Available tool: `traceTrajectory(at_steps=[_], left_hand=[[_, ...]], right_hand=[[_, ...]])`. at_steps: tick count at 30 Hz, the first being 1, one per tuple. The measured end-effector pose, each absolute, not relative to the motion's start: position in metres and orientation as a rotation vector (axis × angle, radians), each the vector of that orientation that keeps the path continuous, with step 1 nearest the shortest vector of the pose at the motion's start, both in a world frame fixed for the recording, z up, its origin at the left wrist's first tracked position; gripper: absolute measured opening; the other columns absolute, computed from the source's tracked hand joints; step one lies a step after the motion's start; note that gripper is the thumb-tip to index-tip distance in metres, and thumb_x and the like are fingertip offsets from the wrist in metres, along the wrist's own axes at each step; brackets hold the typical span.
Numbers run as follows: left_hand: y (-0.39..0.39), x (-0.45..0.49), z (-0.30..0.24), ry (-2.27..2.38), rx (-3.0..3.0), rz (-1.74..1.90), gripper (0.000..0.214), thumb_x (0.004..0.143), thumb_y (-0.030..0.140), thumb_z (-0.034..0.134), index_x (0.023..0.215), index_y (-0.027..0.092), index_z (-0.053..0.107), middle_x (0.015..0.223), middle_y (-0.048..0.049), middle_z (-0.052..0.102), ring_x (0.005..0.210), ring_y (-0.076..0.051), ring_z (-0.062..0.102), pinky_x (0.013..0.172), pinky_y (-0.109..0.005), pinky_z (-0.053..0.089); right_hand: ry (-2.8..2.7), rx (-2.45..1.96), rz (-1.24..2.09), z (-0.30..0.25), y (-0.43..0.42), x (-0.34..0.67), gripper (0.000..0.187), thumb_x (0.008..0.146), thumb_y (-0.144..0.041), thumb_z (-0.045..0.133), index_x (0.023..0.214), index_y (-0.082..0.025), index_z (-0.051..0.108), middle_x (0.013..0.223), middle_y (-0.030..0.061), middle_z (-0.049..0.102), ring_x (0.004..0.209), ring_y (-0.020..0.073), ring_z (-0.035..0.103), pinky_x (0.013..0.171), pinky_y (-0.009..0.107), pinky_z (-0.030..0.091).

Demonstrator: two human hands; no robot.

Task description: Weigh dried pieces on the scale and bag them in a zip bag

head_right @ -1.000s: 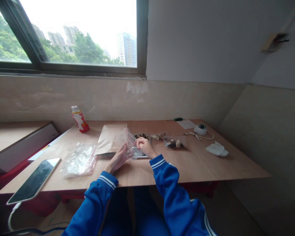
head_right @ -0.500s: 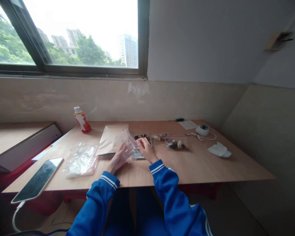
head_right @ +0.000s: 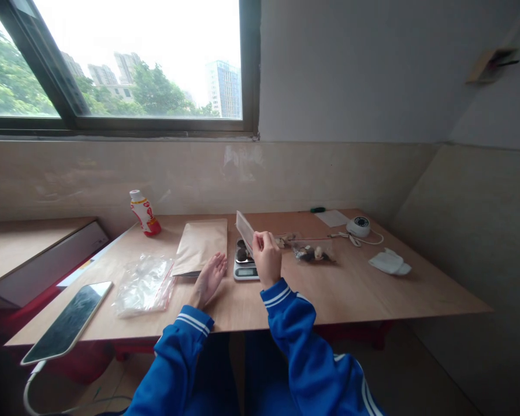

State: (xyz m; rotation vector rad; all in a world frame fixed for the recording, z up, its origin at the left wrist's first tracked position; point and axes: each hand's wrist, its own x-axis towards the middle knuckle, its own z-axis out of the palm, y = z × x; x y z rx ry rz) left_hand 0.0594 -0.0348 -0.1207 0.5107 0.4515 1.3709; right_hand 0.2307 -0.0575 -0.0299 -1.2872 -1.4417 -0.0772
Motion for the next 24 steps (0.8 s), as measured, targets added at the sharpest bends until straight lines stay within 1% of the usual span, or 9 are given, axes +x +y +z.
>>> traceTrajectory(at_steps=[2,3,6,10,14,16,18,21,24], left_hand=[[-0.035,0.060,-0.125,0.438,0.529,1.315,0.011,0.079,0.019,0.064,0.089,0.016,0.062,0.086,-0.0020,0.066,0.082,-0.009,0.063,0.086,-0.021,0.048],[-0.035,0.060,-0.126,0.418,0.555,1.263,0.012,0.079,0.021,0.065,0.089,0.015,0.062,0.086,-0.0026,0.066,0.080,-0.009,0.063,0.084,-0.022,0.048],[-0.038,0.061,-0.131,0.356,0.633,1.133,0.019,0.079,0.026,0.064,0.093,0.014,0.062,0.091,-0.0052,0.065,0.086,-0.014,0.062,0.085,-0.027,0.048],[-0.041,0.059,-0.132,0.355,0.649,1.137,0.013,0.079,0.025,0.063,0.088,0.015,0.062,0.086,-0.0027,0.064,0.090,-0.016,0.060,0.088,-0.029,0.046],[-0.041,0.059,-0.129,0.368,0.643,1.108,0.019,0.077,0.025,0.065,0.093,0.014,0.061,0.092,-0.0045,0.065,0.093,-0.016,0.060,0.087,-0.028,0.046],[-0.042,0.060,-0.126,0.369,0.667,1.092,0.019,0.076,0.021,0.065,0.094,0.013,0.061,0.095,-0.0056,0.065,0.093,-0.015,0.061,0.085,-0.026,0.047],[-0.042,0.060,-0.122,0.353,0.689,1.093,0.014,0.076,0.015,0.064,0.089,0.013,0.061,0.089,-0.0043,0.065,0.085,-0.013,0.062,0.078,-0.023,0.048],[-0.043,0.056,-0.116,0.309,0.634,1.145,0.011,0.072,0.010,0.065,0.080,0.015,0.058,0.072,0.0014,0.061,0.066,-0.008,0.059,0.063,-0.017,0.048],[-0.043,0.053,-0.112,0.346,0.556,1.250,0.017,0.069,0.013,0.069,0.081,0.015,0.057,0.072,0.0025,0.061,0.062,-0.006,0.058,0.058,-0.015,0.047]], right_hand=[[-1.540,-1.295,-0.139,-0.033,-0.061,0.222,0.021,0.092,-0.027,0.045,0.078,-0.018,0.058,0.077,0.0053,0.061,0.072,0.0171,0.059,0.067,0.027,0.045],[-1.602,-1.291,-0.138,-0.037,-0.063,0.215,0.021,0.092,-0.026,0.045,0.078,-0.019,0.058,0.078,0.0053,0.061,0.074,0.0175,0.060,0.069,0.027,0.046],[-1.774,-1.240,-0.040,-0.054,-0.075,0.190,0.017,0.092,-0.022,0.045,0.083,-0.019,0.059,0.082,0.0052,0.061,0.080,0.0186,0.060,0.073,0.028,0.048],[-1.847,-1.162,0.136,-0.072,-0.090,0.169,0.020,0.092,-0.015,0.042,0.096,-0.018,0.061,0.091,0.0062,0.060,0.086,0.0189,0.060,0.079,0.029,0.050],[-1.791,-1.216,0.181,-0.072,-0.093,0.172,0.023,0.093,-0.022,0.042,0.102,-0.019,0.063,0.093,0.0070,0.056,0.081,0.0185,0.061,0.074,0.030,0.052],[-1.789,-1.222,0.213,-0.070,-0.093,0.177,0.024,0.092,-0.023,0.042,0.102,-0.019,0.064,0.092,0.0065,0.055,0.077,0.0178,0.061,0.071,0.029,0.052],[-1.756,-1.210,0.278,-0.067,-0.092,0.182,0.022,0.091,-0.023,0.043,0.099,-0.020,0.064,0.090,0.0057,0.057,0.074,0.0165,0.061,0.069,0.028,0.051],[-1.549,-1.230,0.354,-0.063,-0.086,0.193,0.018,0.089,-0.022,0.045,0.092,-0.019,0.062,0.085,0.0044,0.061,0.071,0.0159,0.060,0.068,0.027,0.050],[-1.399,-1.218,0.475,-0.060,-0.072,0.208,0.017,0.087,-0.027,0.048,0.089,-0.018,0.061,0.079,0.0039,0.064,0.069,0.0164,0.060,0.066,0.027,0.050]])
